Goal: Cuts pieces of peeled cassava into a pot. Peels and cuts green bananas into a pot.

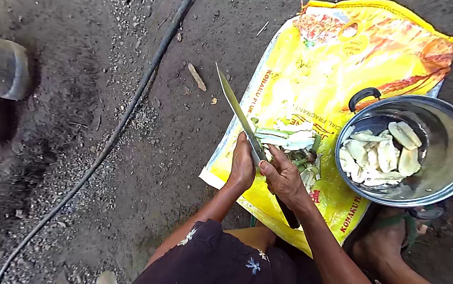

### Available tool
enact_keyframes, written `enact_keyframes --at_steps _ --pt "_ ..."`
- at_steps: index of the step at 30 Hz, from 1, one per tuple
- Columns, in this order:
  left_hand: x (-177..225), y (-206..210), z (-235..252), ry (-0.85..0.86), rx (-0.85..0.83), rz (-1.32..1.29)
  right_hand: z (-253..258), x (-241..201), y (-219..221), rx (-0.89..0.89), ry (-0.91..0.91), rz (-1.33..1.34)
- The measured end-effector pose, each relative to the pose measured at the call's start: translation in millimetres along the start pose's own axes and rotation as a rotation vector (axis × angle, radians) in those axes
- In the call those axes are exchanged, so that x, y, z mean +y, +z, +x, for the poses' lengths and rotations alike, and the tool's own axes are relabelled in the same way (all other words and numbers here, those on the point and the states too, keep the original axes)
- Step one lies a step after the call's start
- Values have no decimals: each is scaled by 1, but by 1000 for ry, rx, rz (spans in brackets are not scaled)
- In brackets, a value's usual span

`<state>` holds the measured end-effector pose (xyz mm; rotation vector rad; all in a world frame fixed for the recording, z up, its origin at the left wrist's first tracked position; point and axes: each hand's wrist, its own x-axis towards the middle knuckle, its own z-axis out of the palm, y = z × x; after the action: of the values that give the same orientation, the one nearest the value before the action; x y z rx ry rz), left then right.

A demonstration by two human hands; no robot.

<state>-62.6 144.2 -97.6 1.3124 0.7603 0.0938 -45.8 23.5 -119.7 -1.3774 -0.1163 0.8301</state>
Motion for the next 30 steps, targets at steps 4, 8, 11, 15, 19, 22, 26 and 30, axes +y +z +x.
enact_keyframes --at_steps 4,8,11,15,19,22,26,30 --pt "-3 2 -1 66 37 23 0 2 8 18 10 114" --pt "-5 5 -4 117 74 74 -1 2 17 101 -6 146" --pt "-11 4 0 162 70 124 2 -2 16 96 19 233" --pt "-15 1 4 213 72 223 4 -7 15 12 80 424" --pt "-17 0 4 251 75 264 3 -10 13 21 83 453" --pt "-17 2 2 286 74 332 0 -17 18 67 118 522" --pt "-18 4 1 344 38 371 1 -23 16 92 189 614" --pt "-21 -2 6 311 2 320 4 -20 1 16 212 529"
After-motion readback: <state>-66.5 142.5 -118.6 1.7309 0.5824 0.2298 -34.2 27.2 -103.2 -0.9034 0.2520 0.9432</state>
